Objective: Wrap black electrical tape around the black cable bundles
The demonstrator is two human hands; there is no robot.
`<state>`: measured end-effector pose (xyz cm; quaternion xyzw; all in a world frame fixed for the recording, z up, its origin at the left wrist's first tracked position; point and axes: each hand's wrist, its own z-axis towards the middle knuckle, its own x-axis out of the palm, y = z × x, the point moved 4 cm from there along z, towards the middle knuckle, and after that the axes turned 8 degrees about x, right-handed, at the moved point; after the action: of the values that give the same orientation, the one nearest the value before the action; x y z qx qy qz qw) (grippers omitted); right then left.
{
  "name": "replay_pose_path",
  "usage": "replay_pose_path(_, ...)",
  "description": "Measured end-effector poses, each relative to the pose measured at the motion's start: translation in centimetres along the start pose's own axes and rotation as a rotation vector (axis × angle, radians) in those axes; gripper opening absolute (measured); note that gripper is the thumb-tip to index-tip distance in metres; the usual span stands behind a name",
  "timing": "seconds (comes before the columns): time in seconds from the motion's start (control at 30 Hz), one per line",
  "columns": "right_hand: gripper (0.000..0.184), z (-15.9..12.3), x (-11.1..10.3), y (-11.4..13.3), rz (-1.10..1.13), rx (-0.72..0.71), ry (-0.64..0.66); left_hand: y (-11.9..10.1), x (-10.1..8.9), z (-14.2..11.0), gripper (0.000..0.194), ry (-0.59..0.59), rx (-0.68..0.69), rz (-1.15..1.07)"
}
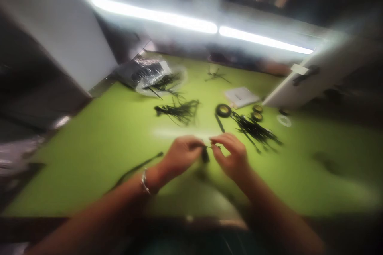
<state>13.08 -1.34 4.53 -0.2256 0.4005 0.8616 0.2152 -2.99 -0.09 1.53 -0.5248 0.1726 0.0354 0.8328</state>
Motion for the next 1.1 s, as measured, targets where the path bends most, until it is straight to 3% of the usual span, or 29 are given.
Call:
replay_pose_path(0.23,0.019,-0.6,1.1,0.6,-0.287,-0.193,0.029,-0.2,0.1,-0.1,0.018,-0.001,0.033,0.094)
replay_pose_path(0.37,0.017,-0.7,1.5,0.8,-0.389,-0.231,0.061,-0.5,0.0,0.0,0.014,0.02,0.036,0.165)
replay_pose_path(0.6,0.013,-0.9,1.8,0.5,-0.391,-0.267,0.012,0.0,-0.1,0.2,0.018,0.003,0.012,0.077)
replay_pose_path(0.87,0.016,-0.8,1.8,0.7,-0.355,-0.322,0.06,1.2,0.0,0.2,0.011,0.124,-0.337,-0.348)
replay_pose_path(1.1,0.018,-0.4,1.6,1.0,-0.309,-0.329,0.16,1.9,-0.1,0.1,0.011,0.166,-0.463,-0.373)
